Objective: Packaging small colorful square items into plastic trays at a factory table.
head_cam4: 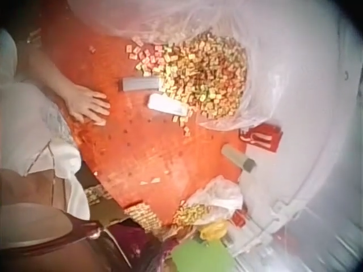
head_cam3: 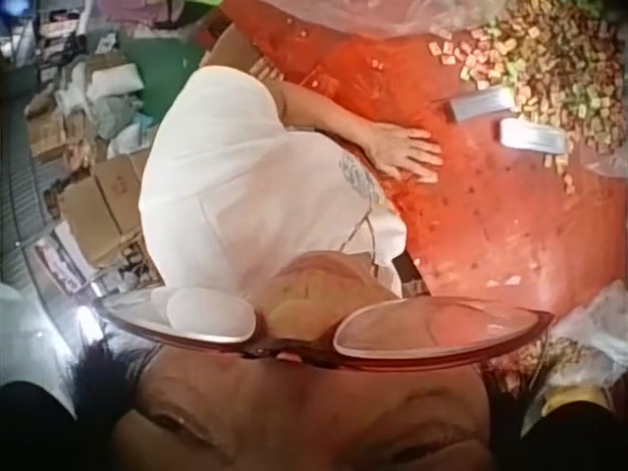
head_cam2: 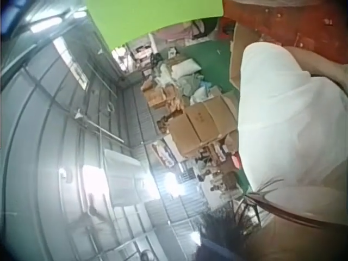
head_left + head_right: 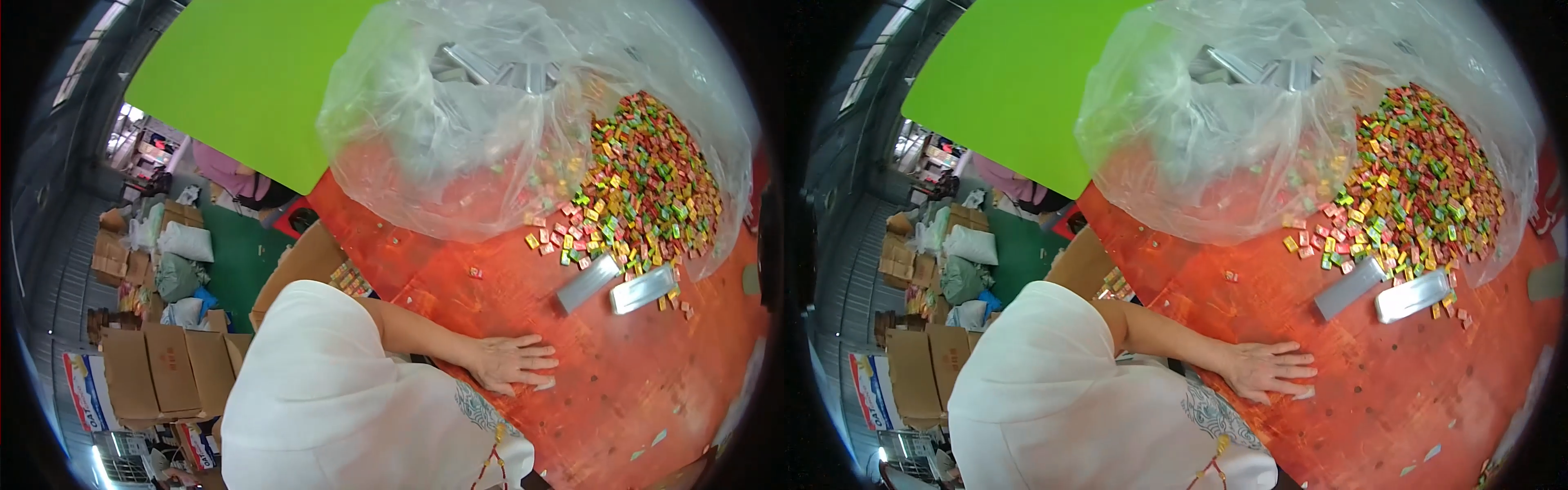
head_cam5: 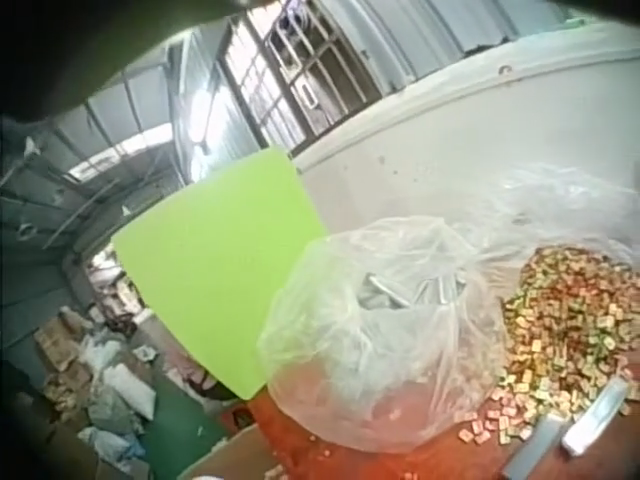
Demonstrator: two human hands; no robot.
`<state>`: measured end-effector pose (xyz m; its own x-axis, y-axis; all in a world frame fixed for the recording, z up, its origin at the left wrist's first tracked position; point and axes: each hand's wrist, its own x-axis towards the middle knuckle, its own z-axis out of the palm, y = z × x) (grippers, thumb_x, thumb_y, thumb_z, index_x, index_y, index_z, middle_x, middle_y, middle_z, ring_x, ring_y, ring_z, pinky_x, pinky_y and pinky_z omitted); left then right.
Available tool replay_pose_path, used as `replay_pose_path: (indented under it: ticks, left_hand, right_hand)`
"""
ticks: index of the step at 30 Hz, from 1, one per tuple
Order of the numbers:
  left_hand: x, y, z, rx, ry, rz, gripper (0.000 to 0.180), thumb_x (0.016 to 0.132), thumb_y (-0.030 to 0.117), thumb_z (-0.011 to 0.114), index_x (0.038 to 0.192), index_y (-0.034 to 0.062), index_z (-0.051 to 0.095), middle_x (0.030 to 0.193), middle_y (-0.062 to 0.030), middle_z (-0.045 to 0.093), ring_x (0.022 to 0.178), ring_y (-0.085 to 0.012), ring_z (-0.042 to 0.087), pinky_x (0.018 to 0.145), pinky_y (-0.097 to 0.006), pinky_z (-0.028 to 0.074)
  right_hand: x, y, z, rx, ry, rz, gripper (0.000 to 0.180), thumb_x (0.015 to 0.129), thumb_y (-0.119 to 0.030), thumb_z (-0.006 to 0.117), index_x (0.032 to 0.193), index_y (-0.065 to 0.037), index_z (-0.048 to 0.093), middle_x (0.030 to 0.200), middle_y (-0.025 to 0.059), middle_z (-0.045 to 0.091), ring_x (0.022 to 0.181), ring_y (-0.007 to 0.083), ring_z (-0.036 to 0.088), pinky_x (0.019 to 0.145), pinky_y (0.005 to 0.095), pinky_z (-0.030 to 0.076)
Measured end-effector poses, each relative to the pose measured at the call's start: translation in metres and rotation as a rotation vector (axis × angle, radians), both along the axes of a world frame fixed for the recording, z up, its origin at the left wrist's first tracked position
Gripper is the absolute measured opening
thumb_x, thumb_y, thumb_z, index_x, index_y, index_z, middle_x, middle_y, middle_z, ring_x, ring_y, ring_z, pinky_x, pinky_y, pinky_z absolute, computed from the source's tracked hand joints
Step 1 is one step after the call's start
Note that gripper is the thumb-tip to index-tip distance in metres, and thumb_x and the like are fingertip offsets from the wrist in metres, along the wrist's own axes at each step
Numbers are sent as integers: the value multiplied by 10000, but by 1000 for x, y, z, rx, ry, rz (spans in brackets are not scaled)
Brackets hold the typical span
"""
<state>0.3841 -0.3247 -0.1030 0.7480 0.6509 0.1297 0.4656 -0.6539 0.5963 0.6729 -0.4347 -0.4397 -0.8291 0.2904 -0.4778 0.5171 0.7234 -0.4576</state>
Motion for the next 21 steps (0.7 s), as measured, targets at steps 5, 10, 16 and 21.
replay_pose_path:
  ticks: [5, 10, 16, 21]
  left_hand:
    - [-6, 5, 7, 56, -39, 2, 774, 776, 378, 698, 1436, 129, 381, 1489, -189, 311, 1405, -399, 239, 1102, -599, 216]
    - [-13, -7, -4, 246, -117, 129, 636, 797, 334, 682, 1356, 114, 475, 1431, -185, 389, 1375, -389, 294, 1078, -576, 251]
    - [-26, -50, 36, 178, -462, 404, 366, 855, 159, 625, 1209, 73, 586, 1251, -147, 545, 1239, -339, 457, 1036, -487, 330]
    - [-76, -61, 87, -73, -695, 389, 342, 862, 188, 617, 1185, 79, 584, 1218, -160, 552, 1180, -349, 496, 1019, -461, 363]
  right_hand:
    - [82, -57, 19, -48, -107, -195, 357, 847, -345, 586, 1114, -122, 664, 1150, 131, 637, 1108, 299, 562, 938, 466, 387]
    - [159, -139, 68, -53, -217, -401, 340, 848, -335, 590, 1095, -116, 674, 1127, 142, 649, 1082, 300, 585, 921, 457, 410]
    - [167, -143, 74, 32, -175, -593, 322, 850, -324, 596, 1071, -109, 685, 1099, 156, 663, 1051, 303, 613, 901, 447, 437]
    - [192, -148, 19, 57, -101, -751, 307, 851, -315, 600, 1052, -103, 695, 1076, 168, 674, 1026, 304, 636, 884, 438, 460]
